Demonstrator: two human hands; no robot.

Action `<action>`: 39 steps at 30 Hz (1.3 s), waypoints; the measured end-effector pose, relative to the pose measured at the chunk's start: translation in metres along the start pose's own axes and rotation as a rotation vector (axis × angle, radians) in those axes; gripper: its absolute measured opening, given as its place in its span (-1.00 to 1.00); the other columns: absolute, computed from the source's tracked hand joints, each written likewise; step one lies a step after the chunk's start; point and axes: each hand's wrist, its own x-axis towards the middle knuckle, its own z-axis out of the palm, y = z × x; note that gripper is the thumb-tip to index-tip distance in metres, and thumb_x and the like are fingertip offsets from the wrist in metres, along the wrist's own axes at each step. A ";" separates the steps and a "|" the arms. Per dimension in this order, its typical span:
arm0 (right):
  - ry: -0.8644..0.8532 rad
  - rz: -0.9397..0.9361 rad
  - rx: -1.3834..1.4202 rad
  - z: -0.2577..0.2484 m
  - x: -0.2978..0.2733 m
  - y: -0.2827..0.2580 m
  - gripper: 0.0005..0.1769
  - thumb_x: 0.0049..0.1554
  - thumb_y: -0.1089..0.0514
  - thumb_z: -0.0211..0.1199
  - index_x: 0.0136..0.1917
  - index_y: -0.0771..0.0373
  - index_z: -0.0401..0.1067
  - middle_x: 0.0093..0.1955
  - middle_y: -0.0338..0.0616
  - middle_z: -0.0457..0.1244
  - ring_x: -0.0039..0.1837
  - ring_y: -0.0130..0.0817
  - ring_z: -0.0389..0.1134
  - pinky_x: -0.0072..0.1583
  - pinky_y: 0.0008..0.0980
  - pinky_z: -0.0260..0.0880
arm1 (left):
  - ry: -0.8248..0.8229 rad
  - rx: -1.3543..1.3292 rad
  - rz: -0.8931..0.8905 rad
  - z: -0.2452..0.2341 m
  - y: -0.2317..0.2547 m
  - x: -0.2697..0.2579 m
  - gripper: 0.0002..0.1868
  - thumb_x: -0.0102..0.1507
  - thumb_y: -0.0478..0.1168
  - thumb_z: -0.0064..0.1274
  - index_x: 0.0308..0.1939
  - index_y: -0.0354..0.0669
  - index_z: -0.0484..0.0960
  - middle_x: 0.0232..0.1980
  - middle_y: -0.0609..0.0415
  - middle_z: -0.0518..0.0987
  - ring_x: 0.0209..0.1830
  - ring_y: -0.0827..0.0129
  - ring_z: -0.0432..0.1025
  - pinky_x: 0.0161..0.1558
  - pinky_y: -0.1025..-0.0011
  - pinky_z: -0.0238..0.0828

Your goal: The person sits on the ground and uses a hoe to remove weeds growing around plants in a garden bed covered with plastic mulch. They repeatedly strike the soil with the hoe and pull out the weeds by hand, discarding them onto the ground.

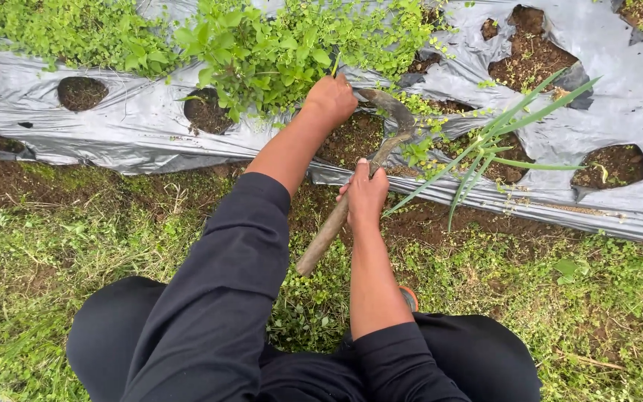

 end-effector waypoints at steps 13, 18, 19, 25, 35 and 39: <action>0.065 -0.127 -0.094 0.003 0.016 0.030 -0.61 0.25 -0.05 0.09 -0.28 0.25 0.29 -0.60 0.10 0.21 -0.63 -0.23 0.24 -0.55 -0.39 0.28 | 0.446 -0.365 -0.136 0.103 -0.013 0.090 -0.76 0.23 -0.36 -0.04 -0.38 -0.16 0.76 -0.34 -0.11 0.70 -0.18 -0.02 0.63 -0.17 0.05 0.64; 0.051 -0.107 -0.146 0.002 0.022 0.042 -0.63 0.25 -0.04 0.09 -0.27 0.24 0.30 -0.60 0.12 0.22 -0.63 -0.19 0.27 -0.55 -0.35 0.32 | 0.455 -0.379 -0.111 0.115 -0.031 0.091 -0.78 0.20 -0.43 -0.03 -0.33 -0.32 0.77 -0.30 -0.25 0.71 -0.15 -0.12 0.64 -0.15 0.02 0.64; 0.049 -0.105 -0.147 0.003 0.021 0.042 -0.63 0.25 -0.04 0.09 -0.27 0.24 0.30 -0.60 0.12 0.22 -0.63 -0.19 0.27 -0.55 -0.35 0.32 | 0.454 -0.379 -0.112 0.110 -0.034 0.086 -0.78 0.20 -0.43 -0.03 -0.33 -0.32 0.77 -0.30 -0.25 0.71 -0.15 -0.12 0.64 -0.15 0.02 0.64; 0.041 -0.103 -0.165 0.004 0.020 0.043 -0.63 0.23 -0.04 0.09 -0.26 0.26 0.31 -0.60 0.12 0.22 -0.62 -0.18 0.27 -0.54 -0.34 0.32 | 0.423 -0.444 -0.177 0.106 -0.036 0.088 -0.83 0.19 -0.35 0.08 -0.28 -0.33 0.77 -0.28 -0.27 0.70 -0.14 -0.15 0.63 -0.16 0.00 0.63; 0.038 -0.100 -0.185 0.003 0.027 0.054 -0.65 0.26 -0.03 0.08 -0.22 0.26 0.32 -0.60 0.11 0.22 -0.61 -0.18 0.28 -0.53 -0.35 0.34 | 0.472 -0.239 -0.038 0.099 -0.014 0.077 -0.91 0.12 -0.41 0.14 -0.36 -0.29 0.76 -0.34 -0.26 0.64 -0.25 -0.18 0.60 -0.31 -0.05 0.64; 0.038 -0.099 -0.194 0.005 0.026 0.051 -0.65 0.27 -0.02 0.07 -0.23 0.26 0.32 -0.59 0.10 0.23 -0.61 -0.20 0.28 -0.53 -0.36 0.34 | 0.504 -0.128 0.058 0.098 -0.021 0.068 -0.87 0.16 -0.42 0.09 -0.36 -0.25 0.77 -0.31 -0.22 0.67 -0.23 -0.10 0.58 -0.33 -0.04 0.64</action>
